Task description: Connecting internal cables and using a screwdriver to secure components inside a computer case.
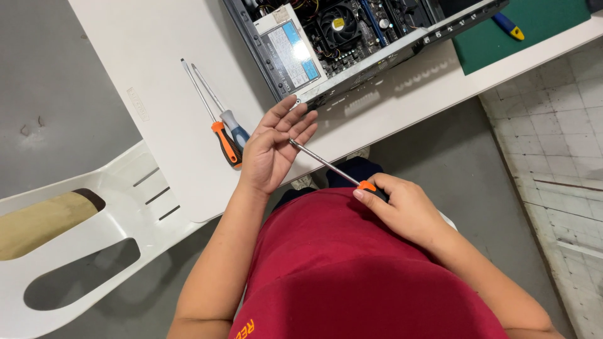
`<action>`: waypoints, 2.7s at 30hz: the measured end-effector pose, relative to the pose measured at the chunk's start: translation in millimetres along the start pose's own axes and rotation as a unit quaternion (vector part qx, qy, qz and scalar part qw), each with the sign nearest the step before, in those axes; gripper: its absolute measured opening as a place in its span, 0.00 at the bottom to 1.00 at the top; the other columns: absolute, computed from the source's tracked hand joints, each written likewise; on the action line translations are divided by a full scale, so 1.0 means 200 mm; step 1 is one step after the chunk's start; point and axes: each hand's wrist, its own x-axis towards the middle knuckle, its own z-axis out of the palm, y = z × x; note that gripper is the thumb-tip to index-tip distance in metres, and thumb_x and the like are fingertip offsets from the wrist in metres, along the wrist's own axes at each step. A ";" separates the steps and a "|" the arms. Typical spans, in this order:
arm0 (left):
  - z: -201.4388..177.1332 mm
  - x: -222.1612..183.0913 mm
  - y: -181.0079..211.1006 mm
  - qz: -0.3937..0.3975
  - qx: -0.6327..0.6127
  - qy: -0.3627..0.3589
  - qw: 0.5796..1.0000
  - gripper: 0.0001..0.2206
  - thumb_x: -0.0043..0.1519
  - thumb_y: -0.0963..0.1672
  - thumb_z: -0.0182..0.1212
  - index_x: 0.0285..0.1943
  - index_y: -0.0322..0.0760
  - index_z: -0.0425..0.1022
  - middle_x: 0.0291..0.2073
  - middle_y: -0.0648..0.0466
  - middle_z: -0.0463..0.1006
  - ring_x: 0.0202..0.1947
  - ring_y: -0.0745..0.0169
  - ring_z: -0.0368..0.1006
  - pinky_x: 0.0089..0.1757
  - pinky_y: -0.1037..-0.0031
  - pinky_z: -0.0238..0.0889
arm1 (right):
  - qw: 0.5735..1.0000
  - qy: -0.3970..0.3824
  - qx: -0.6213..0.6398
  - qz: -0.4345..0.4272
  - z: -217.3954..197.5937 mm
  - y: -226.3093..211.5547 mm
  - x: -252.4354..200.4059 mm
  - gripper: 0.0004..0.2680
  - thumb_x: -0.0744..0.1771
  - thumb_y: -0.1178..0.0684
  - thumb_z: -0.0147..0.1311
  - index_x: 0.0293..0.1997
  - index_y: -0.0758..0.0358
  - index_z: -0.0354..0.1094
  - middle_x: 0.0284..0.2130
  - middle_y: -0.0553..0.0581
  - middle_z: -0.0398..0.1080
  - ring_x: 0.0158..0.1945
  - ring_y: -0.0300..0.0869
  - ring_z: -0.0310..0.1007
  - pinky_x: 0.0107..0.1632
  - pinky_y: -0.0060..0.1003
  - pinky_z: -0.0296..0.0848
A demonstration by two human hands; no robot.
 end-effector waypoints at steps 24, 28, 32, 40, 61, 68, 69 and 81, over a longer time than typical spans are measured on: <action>-0.03 0.05 0.04 0.009 0.011 0.007 1.000 0.29 0.54 0.33 0.42 0.69 0.29 0.66 0.51 0.41 0.81 0.63 0.37 0.71 0.65 0.40 0.61 | 1.000 0.006 -0.025 0.010 -0.01 -0.03 0.05 0.13 0.68 0.42 0.54 0.44 0.61 0.77 0.28 0.64 0.76 0.33 0.54 0.78 0.33 0.44 0.76; -0.04 0.05 0.05 0.005 -0.017 0.007 1.000 0.29 0.55 0.33 0.42 0.68 0.32 0.68 0.54 0.43 0.81 0.64 0.38 0.70 0.64 0.39 0.61 | 1.000 0.011 0.009 0.001 -0.01 -0.01 0.06 0.11 0.68 0.44 0.55 0.43 0.60 0.78 0.27 0.63 0.75 0.31 0.52 0.76 0.32 0.43 0.74; -0.05 0.05 0.04 -0.005 -0.033 0.009 0.999 0.29 0.55 0.33 0.42 0.68 0.33 0.68 0.54 0.44 0.81 0.64 0.38 0.70 0.64 0.39 0.62 | 1.000 0.016 0.015 -0.007 0.00 0.00 0.06 0.11 0.68 0.43 0.55 0.43 0.60 0.77 0.26 0.64 0.75 0.31 0.52 0.76 0.32 0.43 0.74; -0.01 -0.01 0.04 -0.118 -0.030 0.064 0.991 0.22 0.59 0.38 0.44 0.63 0.28 0.71 0.57 0.37 0.78 0.60 0.37 0.73 0.62 0.45 0.66 | 0.997 0.025 0.058 -0.032 0.01 0.01 0.07 0.10 0.68 0.45 0.57 0.41 0.60 0.78 0.25 0.63 0.74 0.30 0.50 0.73 0.32 0.41 0.72; -0.02 -0.04 0.09 -0.124 0.007 0.081 0.989 0.19 0.65 0.39 0.49 0.64 0.26 0.72 0.55 0.36 0.79 0.56 0.40 0.76 0.60 0.49 0.68 | 0.997 0.040 0.047 -0.036 0.03 0.04 0.09 0.11 0.68 0.44 0.57 0.42 0.61 0.78 0.25 0.63 0.74 0.29 0.50 0.73 0.32 0.41 0.72; -0.01 -0.04 0.07 -0.106 0.003 0.093 0.990 0.18 0.65 0.38 0.50 0.64 0.26 0.72 0.55 0.36 0.79 0.57 0.40 0.76 0.60 0.48 0.68 | 0.998 0.044 0.038 -0.027 0.03 0.05 0.10 0.11 0.68 0.43 0.57 0.42 0.61 0.77 0.26 0.64 0.74 0.30 0.51 0.74 0.31 0.42 0.72; -0.01 -0.04 0.06 -0.105 -0.008 0.099 0.990 0.17 0.65 0.38 0.50 0.64 0.26 0.72 0.55 0.36 0.79 0.58 0.40 0.75 0.61 0.47 0.67 | 0.998 0.046 0.037 -0.025 0.03 0.04 0.09 0.11 0.68 0.43 0.57 0.42 0.61 0.77 0.26 0.64 0.74 0.30 0.51 0.74 0.31 0.42 0.72; 0.03 -0.03 0.00 -0.078 -0.064 0.130 0.986 0.16 0.66 0.37 0.52 0.62 0.28 0.74 0.54 0.38 0.80 0.59 0.41 0.74 0.62 0.46 0.65 | 0.998 0.048 0.033 -0.019 0.04 0.05 0.09 0.12 0.68 0.43 0.57 0.43 0.61 0.78 0.26 0.65 0.74 0.29 0.52 0.74 0.29 0.43 0.71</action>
